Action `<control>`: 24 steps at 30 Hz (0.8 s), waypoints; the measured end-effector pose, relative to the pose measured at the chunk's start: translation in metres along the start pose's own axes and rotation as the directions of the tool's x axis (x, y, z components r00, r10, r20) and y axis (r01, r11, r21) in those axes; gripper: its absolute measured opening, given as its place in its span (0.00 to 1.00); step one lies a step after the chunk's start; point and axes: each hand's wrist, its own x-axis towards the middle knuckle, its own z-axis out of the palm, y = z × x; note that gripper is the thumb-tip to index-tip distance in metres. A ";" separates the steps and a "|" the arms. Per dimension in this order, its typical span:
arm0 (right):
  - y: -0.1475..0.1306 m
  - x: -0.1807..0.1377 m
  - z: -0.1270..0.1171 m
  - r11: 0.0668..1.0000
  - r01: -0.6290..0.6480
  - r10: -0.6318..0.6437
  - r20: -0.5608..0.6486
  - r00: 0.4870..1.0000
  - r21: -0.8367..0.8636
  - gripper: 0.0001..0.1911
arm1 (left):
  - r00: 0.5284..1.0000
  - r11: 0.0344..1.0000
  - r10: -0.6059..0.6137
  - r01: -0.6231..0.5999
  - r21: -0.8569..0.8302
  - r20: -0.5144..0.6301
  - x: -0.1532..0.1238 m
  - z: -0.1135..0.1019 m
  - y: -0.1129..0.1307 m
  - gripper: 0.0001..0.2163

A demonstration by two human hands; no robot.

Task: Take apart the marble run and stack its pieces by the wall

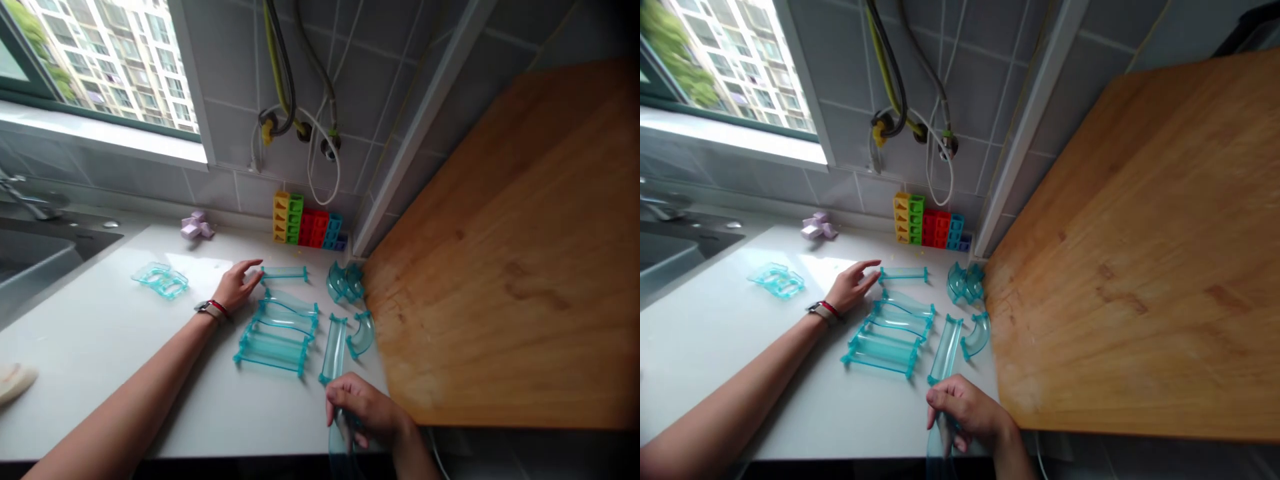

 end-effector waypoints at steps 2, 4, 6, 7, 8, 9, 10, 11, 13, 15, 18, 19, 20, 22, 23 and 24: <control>0.001 0.000 -0.002 1.000 -0.023 0.023 -0.009 1.000 0.003 0.30 | 1.000 1.000 0.015 -0.015 -0.001 -0.001 0.002 0.001 -0.001 0.22; 0.002 0.000 -0.005 0.999 -0.035 0.036 -0.011 0.999 0.008 0.30 | 0.996 0.996 0.083 -0.083 0.041 -0.014 0.004 0.001 0.003 0.21; 0.004 0.001 -0.007 0.999 -0.037 0.038 -0.016 0.999 0.012 0.30 | 0.985 0.984 0.169 -0.166 0.070 -0.029 0.004 0.002 0.009 0.19; 0.005 0.000 -0.007 0.999 -0.035 0.036 -0.022 0.999 0.018 0.30 | 0.979 0.978 0.200 -0.198 0.069 -0.032 0.004 0.003 0.012 0.18; 0.006 0.000 -0.005 0.999 -0.028 0.029 -0.036 0.999 0.030 0.30 | 0.974 0.974 0.222 -0.220 0.061 -0.031 0.003 0.004 0.014 0.17; 0.007 -0.001 -0.002 0.999 -0.009 0.012 -0.068 0.998 0.046 0.31 | 0.971 0.971 0.236 -0.235 0.049 -0.025 0.003 0.004 0.016 0.16; 0.009 -0.003 0.003 0.998 0.021 -0.013 -0.121 0.993 0.067 0.31 | 0.970 0.969 0.243 -0.243 0.036 -0.016 0.002 0.005 0.017 0.15; 0.011 -0.005 0.009 0.994 0.058 -0.039 -0.192 0.981 0.093 0.29 | 0.969 0.969 0.246 -0.246 0.025 -0.009 0.001 0.006 0.017 0.14; 0.016 -0.012 0.023 0.978 0.146 -0.089 -0.339 0.937 0.148 0.25 | 0.970 0.970 0.244 -0.244 0.010 -0.003 0.001 0.008 0.013 0.14; 0.019 -0.021 0.036 0.952 0.230 -0.129 -0.416 0.900 0.203 0.21 | 0.972 0.972 0.233 -0.233 0.003 -0.020 0.002 0.009 0.008 0.14; 0.017 -0.031 0.043 0.908 0.318 -0.163 -0.467 0.869 0.274 0.23 | 0.977 0.981 0.194 -0.195 0.003 -0.082 0.004 0.009 0.002 0.13; 0.014 -0.033 0.042 0.892 0.338 -0.152 -0.505 0.850 0.301 0.23 | 0.979 0.983 0.181 -0.182 0.003 -0.098 0.005 0.009 0.001 0.13; 0.010 -0.033 0.039 0.873 0.360 -0.128 -0.556 0.821 0.330 0.23 | 0.979 0.985 0.171 -0.172 0.001 -0.107 0.005 0.009 0.000 0.13; 0.002 -0.030 0.032 0.829 0.412 -0.063 -0.669 0.741 0.379 0.23 | 0.980 0.986 0.165 -0.166 -0.001 -0.110 0.005 0.008 0.000 0.13; -0.002 -0.027 0.029 0.809 0.436 -0.027 -0.716 0.697 0.395 0.23 | 0.980 0.986 0.167 -0.168 -0.002 -0.110 0.004 0.008 0.000 0.13; -0.005 -0.023 0.025 0.796 0.448 0.010 -0.750 0.662 0.407 0.25 | 0.979 0.985 0.169 -0.170 -0.001 -0.111 0.004 0.008 0.001 0.14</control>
